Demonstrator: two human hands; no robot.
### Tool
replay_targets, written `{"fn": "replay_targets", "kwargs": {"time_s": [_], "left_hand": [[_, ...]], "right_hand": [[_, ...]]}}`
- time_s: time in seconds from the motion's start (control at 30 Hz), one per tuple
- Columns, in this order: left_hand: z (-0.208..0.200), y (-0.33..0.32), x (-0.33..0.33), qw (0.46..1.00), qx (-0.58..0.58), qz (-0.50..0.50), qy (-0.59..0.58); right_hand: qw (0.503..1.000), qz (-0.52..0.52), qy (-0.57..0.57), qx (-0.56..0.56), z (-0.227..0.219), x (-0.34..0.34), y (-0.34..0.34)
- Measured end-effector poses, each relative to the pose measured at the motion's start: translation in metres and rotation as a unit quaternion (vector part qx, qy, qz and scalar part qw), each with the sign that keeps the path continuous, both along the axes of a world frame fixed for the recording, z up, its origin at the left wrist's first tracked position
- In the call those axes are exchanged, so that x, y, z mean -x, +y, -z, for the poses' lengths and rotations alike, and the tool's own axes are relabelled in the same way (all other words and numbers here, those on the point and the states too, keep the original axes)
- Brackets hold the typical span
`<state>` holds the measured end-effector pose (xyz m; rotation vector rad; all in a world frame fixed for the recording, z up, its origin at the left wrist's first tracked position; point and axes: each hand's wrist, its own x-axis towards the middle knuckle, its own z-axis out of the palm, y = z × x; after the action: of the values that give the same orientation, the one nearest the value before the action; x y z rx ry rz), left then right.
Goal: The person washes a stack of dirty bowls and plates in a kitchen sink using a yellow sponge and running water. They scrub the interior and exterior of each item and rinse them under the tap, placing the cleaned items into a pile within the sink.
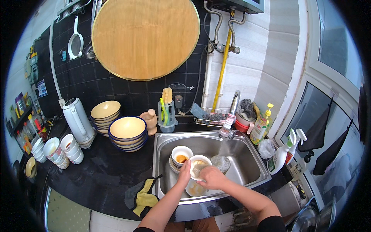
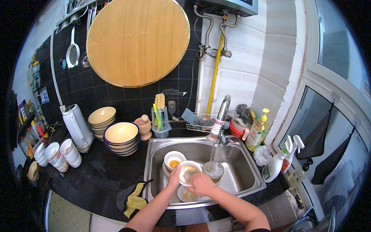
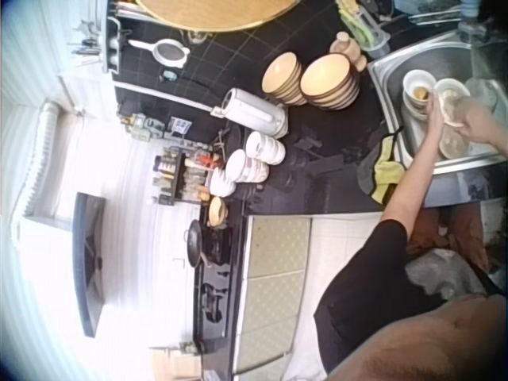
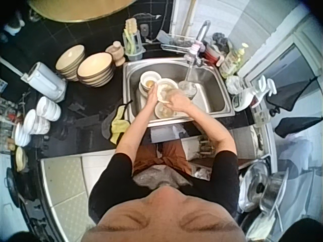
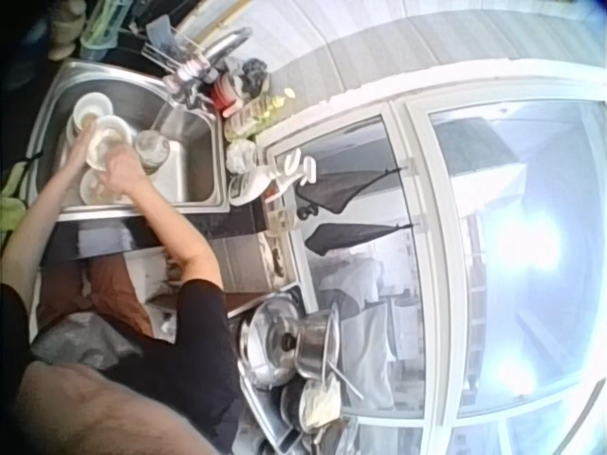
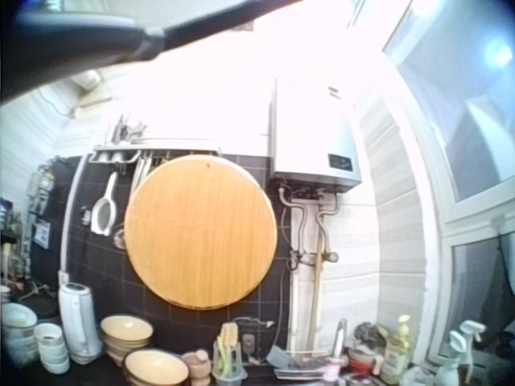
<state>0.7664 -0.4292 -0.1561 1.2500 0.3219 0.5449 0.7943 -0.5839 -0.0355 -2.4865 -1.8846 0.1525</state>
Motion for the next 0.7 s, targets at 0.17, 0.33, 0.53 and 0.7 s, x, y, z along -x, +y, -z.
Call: {"fn": "replay_targets", "kwargs": {"time_s": [0.17,0.33,0.53,0.7], "left_hand": [[-0.028,-0.010,0.009,0.998,0.047,0.037,0.025],[-0.013,-0.005,0.004,1.000,-0.007,0.011,0.005],[-0.019,-0.006,0.007,0.999,0.044,-0.004,0.009],[-0.015,-0.003,0.003,0.998,0.040,0.014,0.053]], "right_hand": [[0.966,-0.025,-0.199,-0.162,0.031,-0.020,-0.007],[0.995,0.031,0.062,-0.073,0.035,0.005,0.012],[0.973,-0.020,0.056,-0.222,0.039,0.001,0.026],[0.973,-0.013,-0.178,-0.146,0.037,-0.012,0.015]]}}
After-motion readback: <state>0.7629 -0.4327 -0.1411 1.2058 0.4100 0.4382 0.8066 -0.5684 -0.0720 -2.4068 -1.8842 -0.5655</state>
